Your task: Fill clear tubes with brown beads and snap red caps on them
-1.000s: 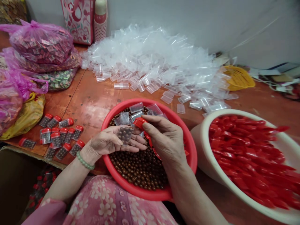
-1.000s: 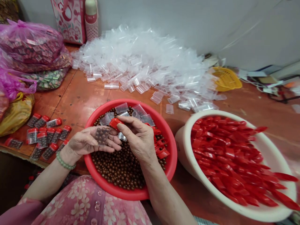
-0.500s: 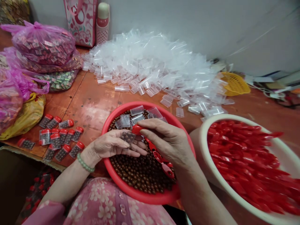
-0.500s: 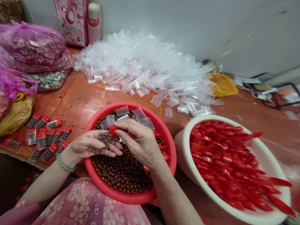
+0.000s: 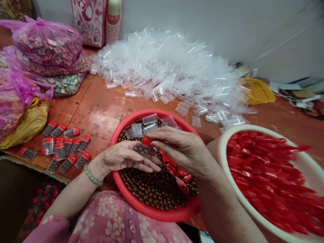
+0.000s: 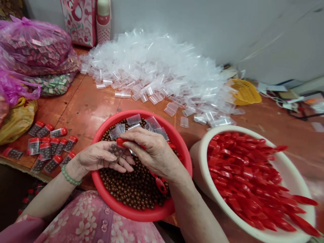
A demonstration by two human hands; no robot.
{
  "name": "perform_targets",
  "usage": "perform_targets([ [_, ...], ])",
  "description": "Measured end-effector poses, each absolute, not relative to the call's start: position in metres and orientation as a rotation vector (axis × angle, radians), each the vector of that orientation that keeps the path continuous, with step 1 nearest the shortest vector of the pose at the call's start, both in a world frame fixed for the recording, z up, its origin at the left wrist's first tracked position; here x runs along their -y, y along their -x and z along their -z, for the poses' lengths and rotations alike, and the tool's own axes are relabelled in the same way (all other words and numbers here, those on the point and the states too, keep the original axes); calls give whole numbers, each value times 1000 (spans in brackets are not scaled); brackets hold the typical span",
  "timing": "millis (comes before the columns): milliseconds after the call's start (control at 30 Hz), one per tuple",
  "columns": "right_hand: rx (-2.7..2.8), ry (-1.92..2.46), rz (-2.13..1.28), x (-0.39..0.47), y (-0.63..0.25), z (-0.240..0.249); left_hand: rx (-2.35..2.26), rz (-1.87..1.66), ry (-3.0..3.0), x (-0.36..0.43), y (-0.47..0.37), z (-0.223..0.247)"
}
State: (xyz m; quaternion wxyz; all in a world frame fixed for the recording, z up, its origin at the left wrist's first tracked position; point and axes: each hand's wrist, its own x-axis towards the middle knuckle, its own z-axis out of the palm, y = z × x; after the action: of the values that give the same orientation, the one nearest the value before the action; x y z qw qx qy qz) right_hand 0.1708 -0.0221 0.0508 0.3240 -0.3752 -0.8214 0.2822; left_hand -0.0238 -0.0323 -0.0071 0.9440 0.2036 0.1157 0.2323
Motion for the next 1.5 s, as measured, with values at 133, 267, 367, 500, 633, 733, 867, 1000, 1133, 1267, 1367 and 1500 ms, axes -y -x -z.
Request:
perform_targets([
  [133, 2154, 969, -767, 18, -172, -51, -218, -474, -411, 31, 26, 6],
  [267, 2140, 985, -779, 16, -170, -52, -173, -477, -366, 28, 29, 3],
  [367, 2125, 996, -777, 16, -170, -50, -171, -456, -350, 25, 29, 2],
  [500, 2115, 1019, -785, 18, -172, -48, -191, -462, -355, 25, 29, 1],
  [633, 2089, 1060, -793, 20, -173, -45, -197, -460, -357, 26, 28, 2],
  [733, 2079, 1069, -798, 20, -172, -45, -200, -456, -359, 27, 28, 3],
  [867, 2099, 1045, -803, 19, -173, -46, -238, -487, -405, 29, 27, 5],
  [1000, 2150, 1024, -826, 17, -175, -53, -276, -492, -432, 31, 27, 6],
  [1133, 2234, 1010, -835, 15, -179, -62, -315, -499, -436, 31, 26, 6],
  [1267, 2345, 1018, -861, 12, -185, -70, -351, -475, -470, 31, 24, 6],
  [1367, 2406, 1001, -876, 9, -187, -74, -365, -478, -488, 32, 24, 5],
  [1500, 2471, 969, -907, 4, -187, -77, -371, -464, -508, 32, 24, 3],
])
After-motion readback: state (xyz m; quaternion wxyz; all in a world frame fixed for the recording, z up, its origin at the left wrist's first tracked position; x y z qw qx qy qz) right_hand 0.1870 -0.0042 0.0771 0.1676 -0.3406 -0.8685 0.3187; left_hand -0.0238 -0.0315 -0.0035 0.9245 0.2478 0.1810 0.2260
